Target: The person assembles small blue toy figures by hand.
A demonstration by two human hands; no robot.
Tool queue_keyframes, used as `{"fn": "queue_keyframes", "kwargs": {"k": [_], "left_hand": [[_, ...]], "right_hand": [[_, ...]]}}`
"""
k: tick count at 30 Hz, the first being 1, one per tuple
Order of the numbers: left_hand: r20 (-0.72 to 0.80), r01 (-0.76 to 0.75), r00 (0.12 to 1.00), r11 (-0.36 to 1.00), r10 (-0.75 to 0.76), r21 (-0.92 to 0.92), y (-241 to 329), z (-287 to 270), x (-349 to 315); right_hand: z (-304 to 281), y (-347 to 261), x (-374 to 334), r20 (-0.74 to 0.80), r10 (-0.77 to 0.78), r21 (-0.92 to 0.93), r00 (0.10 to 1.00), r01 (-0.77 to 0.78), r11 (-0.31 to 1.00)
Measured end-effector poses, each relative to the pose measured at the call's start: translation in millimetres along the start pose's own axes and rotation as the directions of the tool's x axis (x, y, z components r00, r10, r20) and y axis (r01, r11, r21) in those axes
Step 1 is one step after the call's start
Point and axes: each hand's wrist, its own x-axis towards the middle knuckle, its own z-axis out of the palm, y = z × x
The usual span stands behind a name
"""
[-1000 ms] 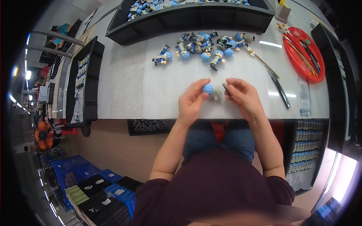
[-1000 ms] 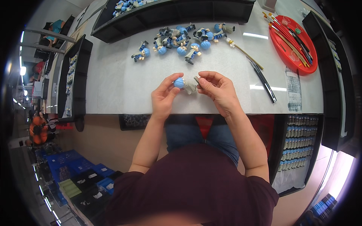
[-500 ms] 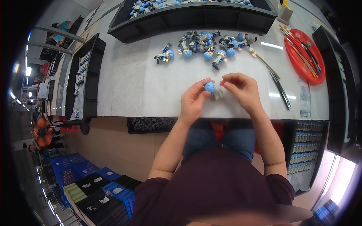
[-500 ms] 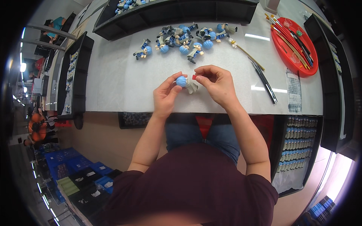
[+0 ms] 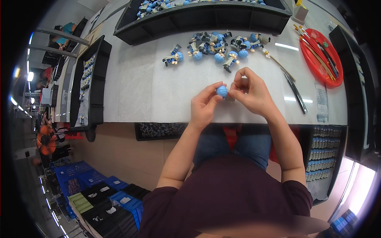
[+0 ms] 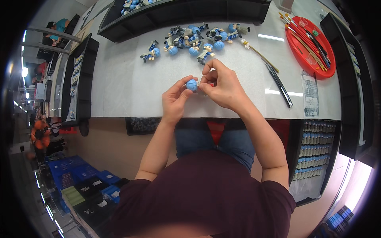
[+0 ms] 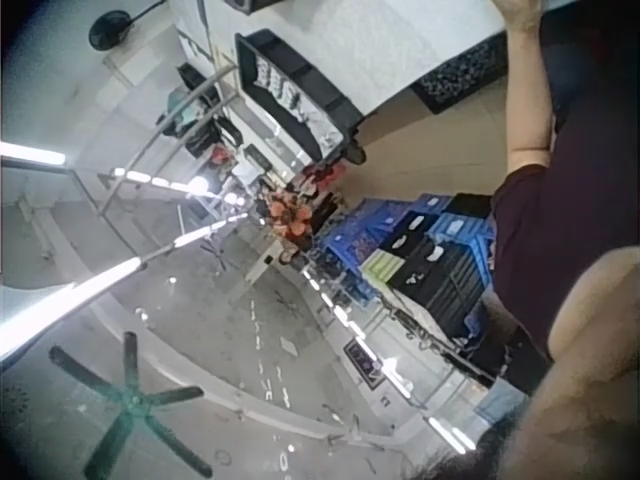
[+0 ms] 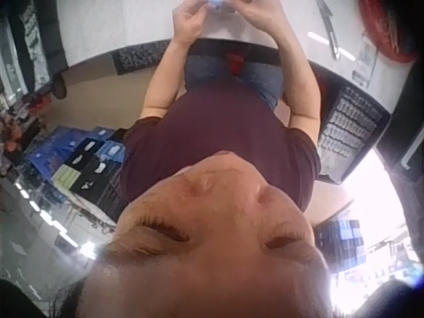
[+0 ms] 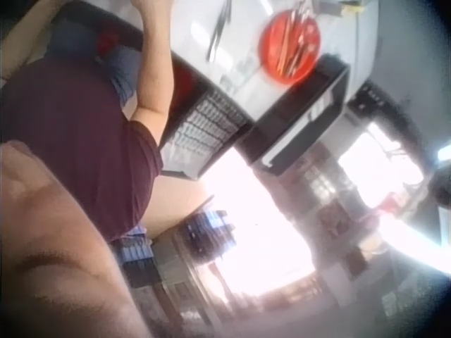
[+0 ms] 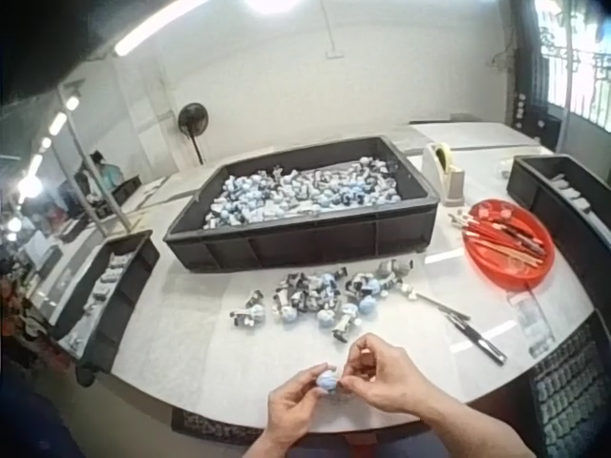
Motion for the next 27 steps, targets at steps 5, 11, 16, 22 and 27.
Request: {"fn": "queue_keyframes", "kwargs": {"k": [5, 11, 16, 22, 27], "left_hand": [[0.02, 0.006, 1.0, 1.0, -0.007, 0.021, -0.8, -0.8, -0.1], [0.051, -0.009, 0.999, 1.0, 0.009, -0.002, -1.8, 0.1, -1.2], [-0.054, 0.016, 0.998, 0.999, -0.019, -0.051, 0.0, 2.7, -0.4], [-0.071, 0.034, 0.997, 0.996, -0.041, -0.088, 0.8, 3.1, -1.3], [-0.04, 0.008, 0.999, 0.998, -0.01, -0.057, -0.2, 2.6, -1.6]], "right_hand": [[-7.1, -2.9, 14.6, 0.145, 0.081, -0.134, 0.986, -0.062, 0.989], [-8.7, 7.9, 26.5, -0.104, 0.003, -0.248, 0.995, -0.029, 0.968], [-1.7, 11.3, 10.3, -0.143, 0.076, 0.015, 0.987, -0.074, 0.997], [9.1, 12.9, -0.1, -0.143, 0.157, 0.168, 0.977, -0.132, 0.977], [12.6, 17.8, 6.7, -0.202, 0.094, 0.005, 0.975, -0.095, 0.995]]}}
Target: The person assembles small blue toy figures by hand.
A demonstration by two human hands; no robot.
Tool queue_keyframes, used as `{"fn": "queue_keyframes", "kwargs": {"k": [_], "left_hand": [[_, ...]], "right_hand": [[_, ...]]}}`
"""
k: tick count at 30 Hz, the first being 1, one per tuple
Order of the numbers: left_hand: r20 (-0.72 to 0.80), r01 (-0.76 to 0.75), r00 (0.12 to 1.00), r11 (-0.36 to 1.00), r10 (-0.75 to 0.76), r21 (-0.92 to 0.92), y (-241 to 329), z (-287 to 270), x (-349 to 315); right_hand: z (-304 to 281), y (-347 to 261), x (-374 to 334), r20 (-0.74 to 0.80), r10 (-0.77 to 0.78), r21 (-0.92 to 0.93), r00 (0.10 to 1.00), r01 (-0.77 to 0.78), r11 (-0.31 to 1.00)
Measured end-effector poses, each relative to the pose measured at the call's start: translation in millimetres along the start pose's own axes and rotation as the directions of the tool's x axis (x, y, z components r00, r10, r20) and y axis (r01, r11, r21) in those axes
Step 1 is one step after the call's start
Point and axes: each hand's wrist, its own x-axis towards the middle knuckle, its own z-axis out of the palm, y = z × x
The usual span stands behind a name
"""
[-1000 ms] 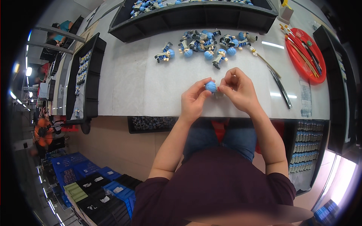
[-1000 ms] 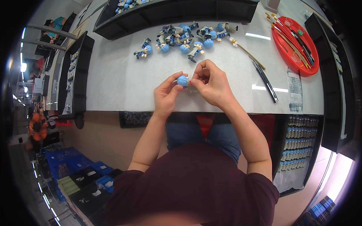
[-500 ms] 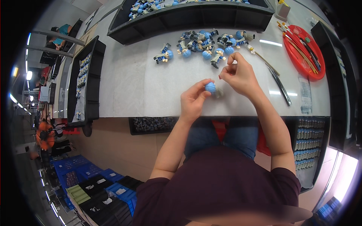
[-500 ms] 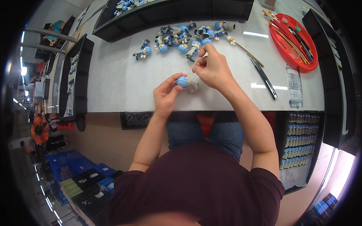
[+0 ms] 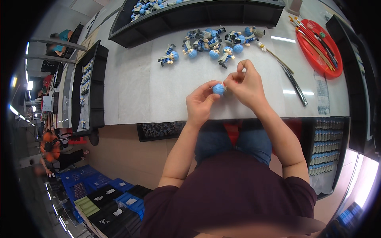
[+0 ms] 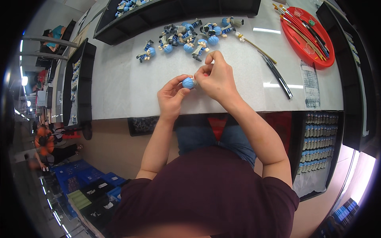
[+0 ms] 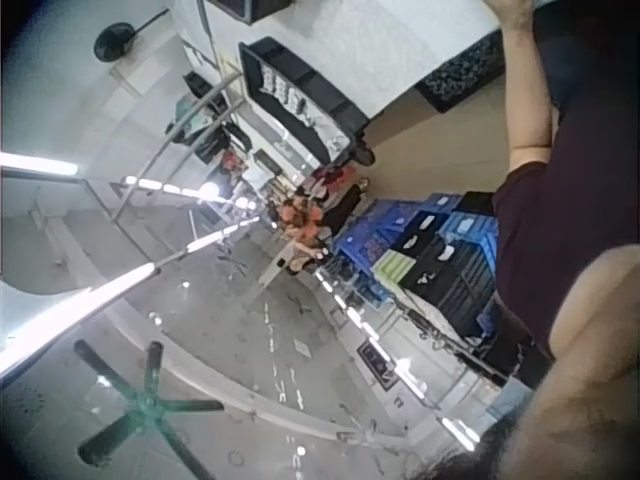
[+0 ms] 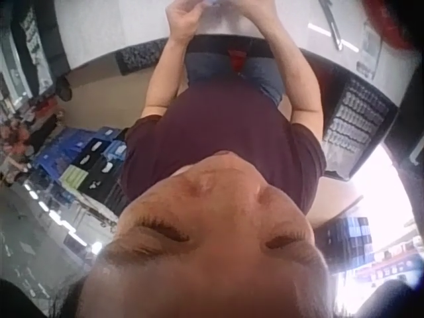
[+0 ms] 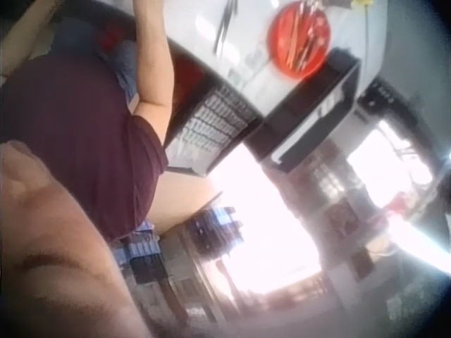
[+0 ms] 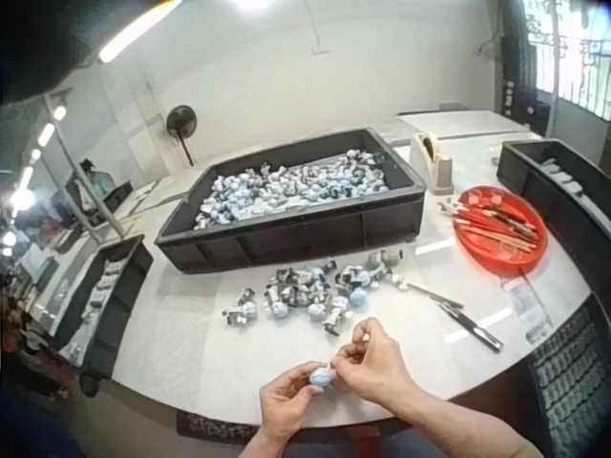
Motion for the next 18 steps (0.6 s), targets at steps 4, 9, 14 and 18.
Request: {"fn": "queue_keyframes", "kwargs": {"k": [4, 9, 14, 18], "left_hand": [[-0.054, 0.002, 0.999, 1.0, -0.003, -0.013, -0.7, 0.0, -3.2], [-0.044, 0.003, 0.999, 1.0, -0.003, -0.01, -0.2, 0.5, -0.6], [-0.018, -0.016, 1.0, 1.0, 0.016, 0.01, -1.6, 0.0, -3.1], [-0.049, -0.008, 0.999, 1.0, 0.008, -0.017, -1.5, 0.0, -0.3]], "right_hand": [[-7.0, -0.8, 2.9, -0.082, -0.029, -0.004, 0.996, 0.029, 1.0], [-4.3, -6.2, -5.7, -0.012, 0.022, 0.094, 1.0, -0.021, 0.995], [0.5, -4.8, 4.9, -0.07, -0.067, -0.145, 0.995, 0.056, 0.988], [-6.1, -3.8, 0.8, -0.097, -0.063, -0.014, 0.993, 0.062, 0.998]]}}
